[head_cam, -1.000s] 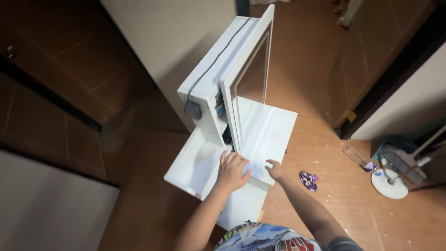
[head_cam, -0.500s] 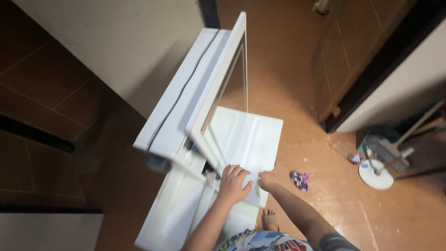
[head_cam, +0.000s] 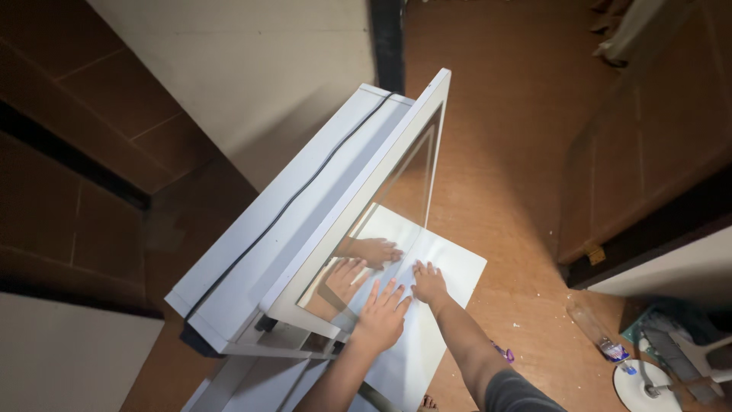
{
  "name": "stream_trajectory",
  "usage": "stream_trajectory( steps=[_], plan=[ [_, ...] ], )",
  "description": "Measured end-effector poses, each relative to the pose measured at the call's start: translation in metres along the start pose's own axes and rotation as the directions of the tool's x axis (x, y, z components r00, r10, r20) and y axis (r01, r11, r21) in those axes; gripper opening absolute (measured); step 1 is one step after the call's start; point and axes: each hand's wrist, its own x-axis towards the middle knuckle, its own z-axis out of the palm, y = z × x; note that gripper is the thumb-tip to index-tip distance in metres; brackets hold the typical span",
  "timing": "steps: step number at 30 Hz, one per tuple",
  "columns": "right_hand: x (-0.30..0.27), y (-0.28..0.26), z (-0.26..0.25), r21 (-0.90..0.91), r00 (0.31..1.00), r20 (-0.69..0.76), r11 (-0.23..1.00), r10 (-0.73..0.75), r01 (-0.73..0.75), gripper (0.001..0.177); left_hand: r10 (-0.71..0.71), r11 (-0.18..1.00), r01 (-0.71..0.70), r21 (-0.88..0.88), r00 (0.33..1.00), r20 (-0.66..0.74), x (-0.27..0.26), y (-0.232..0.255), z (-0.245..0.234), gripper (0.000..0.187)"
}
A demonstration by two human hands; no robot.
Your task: The person removes several small items from a white vanity, places them on nearby tables, then uses a long-handled brush to sweep dust from the vanity shelves and mirror surface.
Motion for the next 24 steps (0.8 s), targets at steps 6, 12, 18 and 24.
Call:
stream_trajectory(
  steps=[6, 12, 18, 24],
  plan=[
    [-0.010, 0.008, 0.011, -0.070, 0.998, -0.036, 0.996, 0.053, -0.056, 0.077, 0.020, 0.989, -0.010, -0.147, 0.998, 0.064, -0.009, 0.002, 0.002, 0.050],
    [-0.079, 0.033, 0.024, 0.319, 0.795, -0.188, 0.801, 0.577, -0.506, 0.073, 0.000, 0.974, 0.006, -0.226, 1.000, 0.026, -0.019, 0.022, -0.026, 0.048],
    [-0.127, 0.009, 0.030, 0.706, 0.682, 0.179, 0.390, 0.709, -0.591, 0.067, 0.026, 0.958, -0.058, -0.280, 0.993, -0.117, -0.042, 0.054, -0.085, 0.044],
    [-0.183, -0.065, 0.087, 0.867, 0.731, 0.334, 0.111, 0.595, -0.486, 0.062, 0.103, 0.957, -0.161, -0.239, 0.966, -0.236, -0.122, 0.082, -0.168, 0.040]
  ],
)
